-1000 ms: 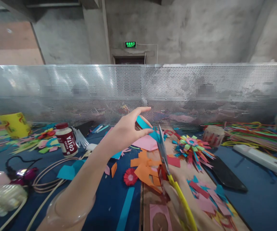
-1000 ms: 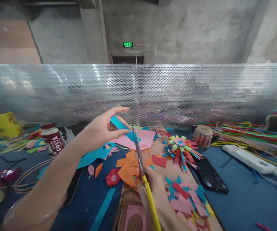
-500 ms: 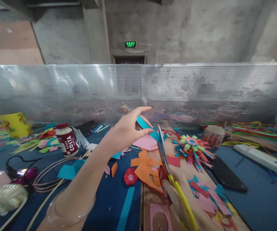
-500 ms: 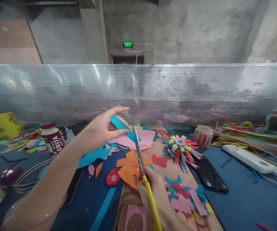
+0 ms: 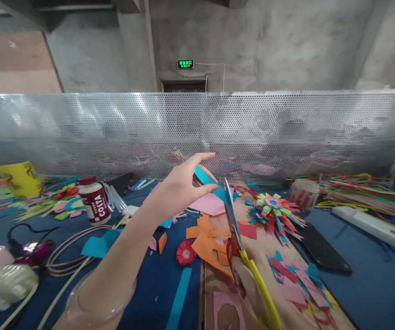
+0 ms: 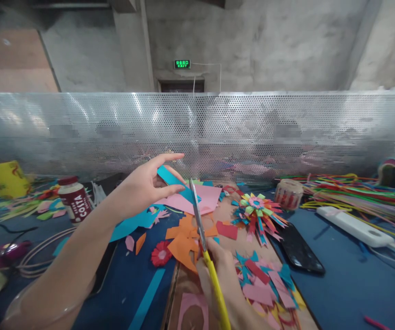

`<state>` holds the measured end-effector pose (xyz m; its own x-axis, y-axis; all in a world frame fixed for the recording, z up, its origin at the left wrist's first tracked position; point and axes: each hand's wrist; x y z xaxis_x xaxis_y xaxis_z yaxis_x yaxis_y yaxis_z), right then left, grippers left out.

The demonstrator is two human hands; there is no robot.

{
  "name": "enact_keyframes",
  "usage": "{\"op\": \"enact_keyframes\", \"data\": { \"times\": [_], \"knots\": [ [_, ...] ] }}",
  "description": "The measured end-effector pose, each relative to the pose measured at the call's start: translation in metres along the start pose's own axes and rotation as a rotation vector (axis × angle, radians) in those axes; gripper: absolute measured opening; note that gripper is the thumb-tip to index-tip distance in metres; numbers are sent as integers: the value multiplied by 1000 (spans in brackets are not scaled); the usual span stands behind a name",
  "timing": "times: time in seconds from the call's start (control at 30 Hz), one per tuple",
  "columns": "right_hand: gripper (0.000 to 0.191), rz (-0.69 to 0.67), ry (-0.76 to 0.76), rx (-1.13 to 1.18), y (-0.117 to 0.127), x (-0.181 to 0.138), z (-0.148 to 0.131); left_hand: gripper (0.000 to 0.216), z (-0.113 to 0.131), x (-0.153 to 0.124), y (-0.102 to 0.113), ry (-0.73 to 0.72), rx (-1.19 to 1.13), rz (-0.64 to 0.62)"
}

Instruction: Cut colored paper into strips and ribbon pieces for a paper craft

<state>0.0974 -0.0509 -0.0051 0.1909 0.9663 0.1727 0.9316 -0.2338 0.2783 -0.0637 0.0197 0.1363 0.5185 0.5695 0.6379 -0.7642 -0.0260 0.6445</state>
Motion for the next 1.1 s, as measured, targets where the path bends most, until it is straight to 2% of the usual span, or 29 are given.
{"op": "enact_keyframes", "data": {
  "times": [0.3, 0.47, 0.6, 0.7, 0.9, 0.97, 1.1],
  "knots": [
    [9, -8, 1, 63, -5, 0, 0, 56, -2, 2, 4, 23, -88, 24],
    [17, -14, 1, 103, -11, -2, 6, 57, -3, 2, 18, 50, -64, 87],
    [21, 44, 16, 147, -12, 0, 7, 58, -2, 0, 30, 60, -28, 157],
    [20, 108, 33, 178, -9, 3, 1, 59, 1, -2, 26, 66, -76, 41],
    [20, 307, 116, 233, 2, 4, -22, 59, 12, -3, -6, -7, 9, -190],
    [19, 354, 126, 270, 4, 4, -26, 58, 14, -3, -14, -11, 5, -223],
    [20, 449, 107, 246, 6, 5, -28, 56, 13, -2, -20, -53, 15, -206]
  ]
}}
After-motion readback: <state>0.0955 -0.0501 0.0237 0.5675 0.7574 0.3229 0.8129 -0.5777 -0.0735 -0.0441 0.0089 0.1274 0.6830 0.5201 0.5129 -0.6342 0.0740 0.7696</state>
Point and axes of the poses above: each hand's wrist, its own x-axis towards the middle knuckle, its own y-axis out of the back of the hand, z = x × y, and after that the axes turned 7 degrees about -y, right-handed
